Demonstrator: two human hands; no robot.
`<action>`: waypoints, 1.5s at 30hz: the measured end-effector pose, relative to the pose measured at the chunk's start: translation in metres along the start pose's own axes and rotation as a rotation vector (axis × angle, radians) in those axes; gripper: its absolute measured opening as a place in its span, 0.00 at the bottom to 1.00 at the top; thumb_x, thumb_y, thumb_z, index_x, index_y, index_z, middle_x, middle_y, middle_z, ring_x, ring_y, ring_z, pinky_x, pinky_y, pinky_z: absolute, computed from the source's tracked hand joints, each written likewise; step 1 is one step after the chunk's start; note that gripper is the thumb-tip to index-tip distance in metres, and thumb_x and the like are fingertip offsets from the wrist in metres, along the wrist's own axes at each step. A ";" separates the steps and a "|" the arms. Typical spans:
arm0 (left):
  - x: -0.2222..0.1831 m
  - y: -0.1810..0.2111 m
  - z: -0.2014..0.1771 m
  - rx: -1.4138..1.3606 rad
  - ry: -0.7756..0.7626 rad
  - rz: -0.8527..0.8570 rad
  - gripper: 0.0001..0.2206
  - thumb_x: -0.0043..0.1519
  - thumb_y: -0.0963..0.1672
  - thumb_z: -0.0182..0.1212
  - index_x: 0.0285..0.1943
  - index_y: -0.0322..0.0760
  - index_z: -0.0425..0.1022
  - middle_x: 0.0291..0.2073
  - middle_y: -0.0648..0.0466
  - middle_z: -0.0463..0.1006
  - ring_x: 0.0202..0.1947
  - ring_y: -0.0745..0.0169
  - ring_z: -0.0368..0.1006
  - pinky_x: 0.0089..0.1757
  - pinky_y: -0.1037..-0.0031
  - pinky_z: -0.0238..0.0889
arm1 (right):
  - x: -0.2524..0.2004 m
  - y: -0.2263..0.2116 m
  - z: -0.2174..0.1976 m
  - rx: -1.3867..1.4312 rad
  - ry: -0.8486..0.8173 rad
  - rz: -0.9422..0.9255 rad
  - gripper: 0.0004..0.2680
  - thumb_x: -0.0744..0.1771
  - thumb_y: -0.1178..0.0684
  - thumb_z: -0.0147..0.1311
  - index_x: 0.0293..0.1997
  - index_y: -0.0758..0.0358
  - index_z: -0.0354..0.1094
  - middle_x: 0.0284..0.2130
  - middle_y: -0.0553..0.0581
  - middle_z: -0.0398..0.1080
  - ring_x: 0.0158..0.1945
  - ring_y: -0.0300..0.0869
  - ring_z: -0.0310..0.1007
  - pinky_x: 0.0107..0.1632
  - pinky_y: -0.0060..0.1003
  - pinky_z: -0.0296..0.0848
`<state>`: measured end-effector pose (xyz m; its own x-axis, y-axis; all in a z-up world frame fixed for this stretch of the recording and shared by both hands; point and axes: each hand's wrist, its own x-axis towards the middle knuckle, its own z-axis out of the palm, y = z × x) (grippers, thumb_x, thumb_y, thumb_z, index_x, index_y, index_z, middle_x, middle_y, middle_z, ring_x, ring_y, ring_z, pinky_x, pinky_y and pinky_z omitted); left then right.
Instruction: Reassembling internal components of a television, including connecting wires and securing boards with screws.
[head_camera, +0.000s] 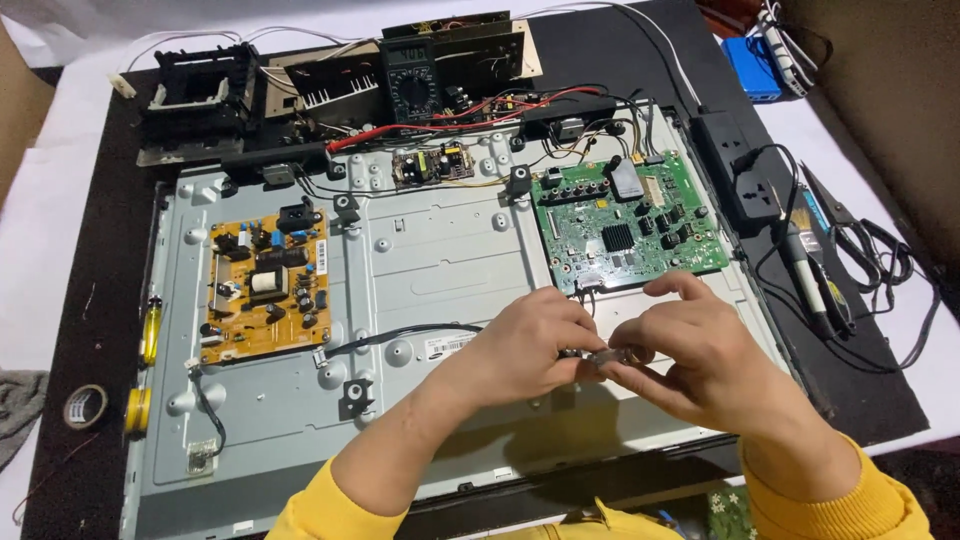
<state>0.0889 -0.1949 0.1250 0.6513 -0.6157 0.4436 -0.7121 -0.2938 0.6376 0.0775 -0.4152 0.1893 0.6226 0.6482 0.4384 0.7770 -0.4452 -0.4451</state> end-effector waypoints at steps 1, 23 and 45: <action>0.000 0.000 0.000 0.015 0.000 -0.001 0.08 0.53 0.42 0.70 0.40 0.39 0.84 0.38 0.59 0.80 0.40 0.60 0.71 0.45 0.71 0.66 | 0.000 -0.001 0.000 0.006 0.007 -0.006 0.05 0.60 0.54 0.66 0.30 0.57 0.73 0.13 0.42 0.71 0.16 0.33 0.67 0.56 0.45 0.67; 0.000 0.014 0.004 -0.036 0.171 -0.048 0.16 0.57 0.52 0.65 0.39 0.37 0.79 0.40 0.55 0.80 0.40 0.61 0.70 0.45 0.72 0.65 | 0.006 -0.012 0.023 -0.273 0.130 -0.009 0.07 0.63 0.52 0.62 0.24 0.51 0.69 0.08 0.42 0.65 0.13 0.35 0.61 0.42 0.38 0.63; 0.000 0.013 0.010 -0.071 0.247 -0.067 0.11 0.49 0.47 0.76 0.31 0.41 0.78 0.23 0.63 0.76 0.32 0.66 0.67 0.42 0.74 0.62 | 0.019 -0.008 -0.004 -0.049 -0.111 -0.072 0.15 0.58 0.52 0.69 0.46 0.54 0.72 0.27 0.39 0.79 0.22 0.31 0.71 0.47 0.33 0.63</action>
<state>0.0768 -0.2060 0.1267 0.7465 -0.3970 0.5339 -0.6510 -0.2705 0.7092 0.0833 -0.4023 0.2045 0.5528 0.7426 0.3781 0.8247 -0.4225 -0.3760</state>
